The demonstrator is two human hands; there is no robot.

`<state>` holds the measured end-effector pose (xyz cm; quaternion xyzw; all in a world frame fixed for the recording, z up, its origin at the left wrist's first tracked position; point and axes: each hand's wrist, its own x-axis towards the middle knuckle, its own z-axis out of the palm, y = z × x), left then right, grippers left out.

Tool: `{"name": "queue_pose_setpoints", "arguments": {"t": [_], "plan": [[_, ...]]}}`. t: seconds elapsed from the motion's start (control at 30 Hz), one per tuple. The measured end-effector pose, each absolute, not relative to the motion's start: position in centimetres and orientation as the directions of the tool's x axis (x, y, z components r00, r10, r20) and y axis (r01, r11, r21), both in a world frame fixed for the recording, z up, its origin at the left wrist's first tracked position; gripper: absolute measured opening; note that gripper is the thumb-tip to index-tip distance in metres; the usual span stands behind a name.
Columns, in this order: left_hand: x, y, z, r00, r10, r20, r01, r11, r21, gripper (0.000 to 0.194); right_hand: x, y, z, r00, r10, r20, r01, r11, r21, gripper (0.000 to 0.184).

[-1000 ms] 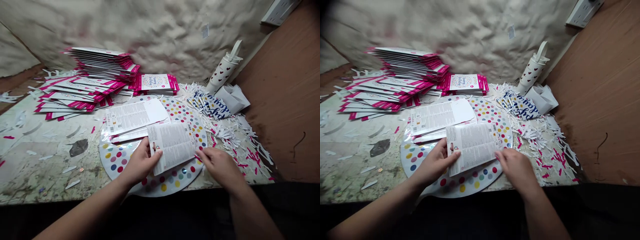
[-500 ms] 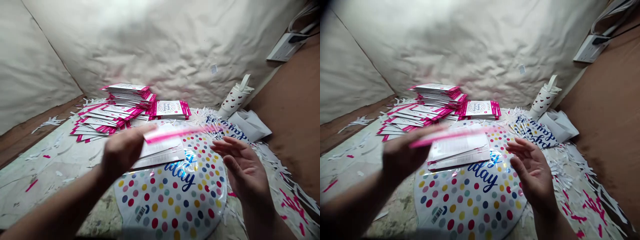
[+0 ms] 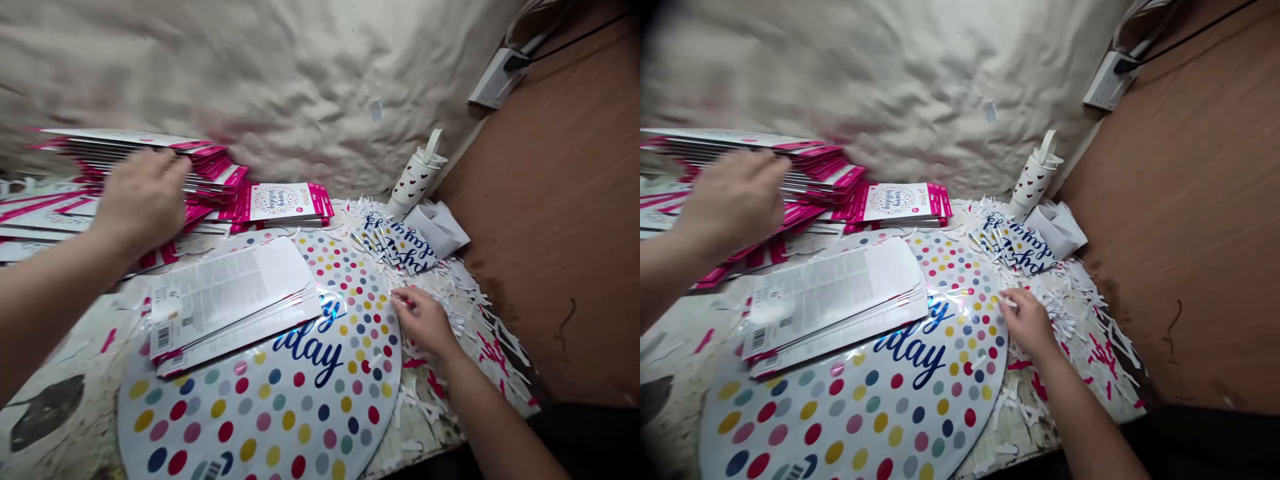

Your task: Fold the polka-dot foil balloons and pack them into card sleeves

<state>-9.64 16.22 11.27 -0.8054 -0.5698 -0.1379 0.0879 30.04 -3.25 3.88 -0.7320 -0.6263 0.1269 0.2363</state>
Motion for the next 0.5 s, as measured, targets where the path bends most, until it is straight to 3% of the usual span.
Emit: {"name": "queue_pose_setpoints", "arguments": {"t": [0.07, 0.13, 0.2, 0.3, 0.4, 0.5], "plan": [[-8.0, 12.5, 8.4, 0.470, 0.879, 0.085, 0.882, -0.472, 0.006, 0.072, 33.0, -0.6, 4.0, 0.320, 0.941, 0.115, 0.884, -0.253, -0.393, 0.037], [-7.0, 9.2, 5.7, 0.485, 0.859, -0.162, 0.873, -0.487, 0.029, 0.084, 35.4, 2.3, 3.9, 0.395, 0.915, 0.086, 0.883, -0.353, -0.309, 0.048], [-6.6, 7.4, 4.2, 0.456, 0.850, -0.264, 0.886, -0.461, 0.044, 0.085, 36.6, 4.9, 3.5, 0.421, 0.907, 0.010, 0.885, -0.409, -0.225, 0.057], [-6.7, 7.2, 4.5, 0.470, 0.831, -0.297, 0.880, -0.470, 0.076, 0.068, 36.7, 7.1, 3.0, 0.424, 0.901, -0.091, 0.894, -0.432, -0.119, 0.059], [-6.4, 6.1, 6.4, 0.471, 0.860, -0.197, 0.881, -0.470, 0.055, 0.052, 36.5, 7.6, 3.5, 0.431, 0.898, -0.092, 0.899, -0.435, -0.040, 0.047], [-5.1, 1.2, 7.1, 0.535, 0.840, -0.093, 0.845, -0.530, 0.077, 0.061, 35.9, 6.9, 5.2, 0.449, 0.893, -0.021, 0.894, -0.448, 0.018, 0.036]]}}
